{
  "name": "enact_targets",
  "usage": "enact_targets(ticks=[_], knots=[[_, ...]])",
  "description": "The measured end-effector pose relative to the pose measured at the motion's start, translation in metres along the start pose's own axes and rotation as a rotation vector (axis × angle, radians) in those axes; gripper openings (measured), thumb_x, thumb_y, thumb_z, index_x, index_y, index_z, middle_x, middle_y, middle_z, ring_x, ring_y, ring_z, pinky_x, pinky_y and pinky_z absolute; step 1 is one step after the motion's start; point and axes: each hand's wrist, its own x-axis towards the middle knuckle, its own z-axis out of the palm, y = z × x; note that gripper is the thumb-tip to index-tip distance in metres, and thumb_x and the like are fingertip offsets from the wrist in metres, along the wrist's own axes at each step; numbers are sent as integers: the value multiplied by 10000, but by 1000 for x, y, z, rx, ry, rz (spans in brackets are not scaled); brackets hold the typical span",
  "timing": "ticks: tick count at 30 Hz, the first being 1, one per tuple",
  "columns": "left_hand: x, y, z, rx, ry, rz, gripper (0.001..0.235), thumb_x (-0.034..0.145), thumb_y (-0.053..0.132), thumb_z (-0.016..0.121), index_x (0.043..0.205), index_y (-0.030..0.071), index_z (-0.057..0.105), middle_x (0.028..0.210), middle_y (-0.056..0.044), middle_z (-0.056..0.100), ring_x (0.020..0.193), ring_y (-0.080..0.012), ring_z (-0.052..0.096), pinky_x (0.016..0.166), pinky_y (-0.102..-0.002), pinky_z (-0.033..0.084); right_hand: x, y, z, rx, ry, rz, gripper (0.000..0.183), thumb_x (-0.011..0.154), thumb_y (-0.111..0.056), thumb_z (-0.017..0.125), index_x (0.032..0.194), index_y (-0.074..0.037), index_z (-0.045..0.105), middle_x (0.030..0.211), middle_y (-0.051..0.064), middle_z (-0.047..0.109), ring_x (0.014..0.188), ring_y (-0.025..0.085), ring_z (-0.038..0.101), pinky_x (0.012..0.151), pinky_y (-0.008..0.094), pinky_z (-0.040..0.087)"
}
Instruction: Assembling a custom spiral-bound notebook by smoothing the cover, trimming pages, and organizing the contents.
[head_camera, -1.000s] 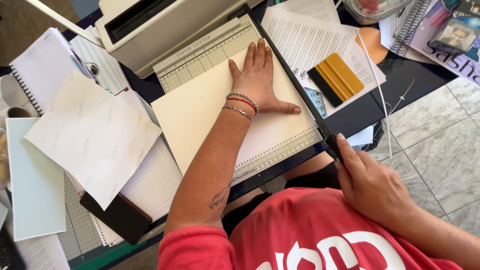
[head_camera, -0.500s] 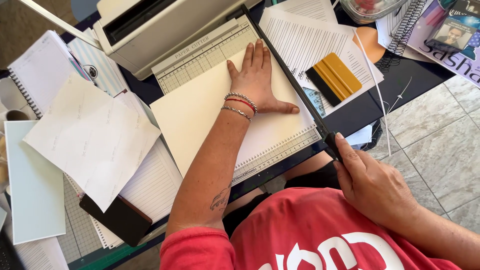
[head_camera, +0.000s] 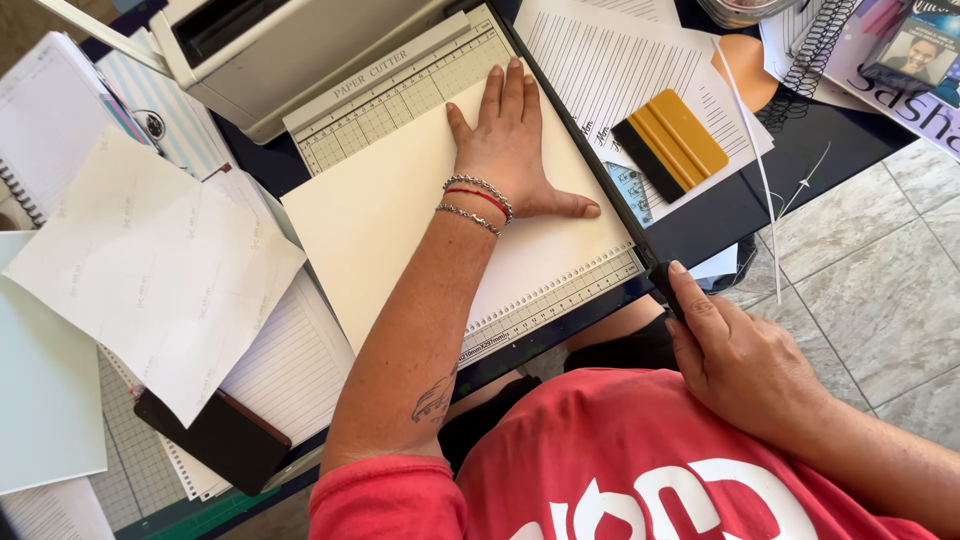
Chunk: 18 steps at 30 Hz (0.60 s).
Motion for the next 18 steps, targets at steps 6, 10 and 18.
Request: enact_targets(ticks=[6, 10, 18], knots=[[-2, 0, -2, -18, 18, 1, 1637, 576, 1045, 711, 1626, 7, 2, 1720, -133, -80, 1574, -316, -76, 1182, -724, 123, -2, 3, 13, 11, -57, 12, 697, 972, -314, 558, 1600, -66, 387, 845, 128, 641, 594, 395, 634, 507, 599, 516], [-10, -1, -11, -16, -38, 3, 1597, 625, 1020, 683, 1631, 17, -47, 1717, -133, -134, 1577, -308, -110, 1212, -686, 77, 3, -2, 2, 110, -58, 58, 701, 960, -294, 568, 1608, -102, 380, 1003, 150, 661, 699, 469, 655, 568, 628, 513], [-9, -16, 19, -67, 88, 63, 1516, 628, 1034, 597, 1647, 54, 49, 1720, -99, -85, 1581, -246, -86, 1246, -604, 20, -1, -2, -12, 139, 64, 65, 654, 943, -249, 613, 1563, -96, 474, 1078, 168, 713, 764, 446, 693, 564, 584, 538]])
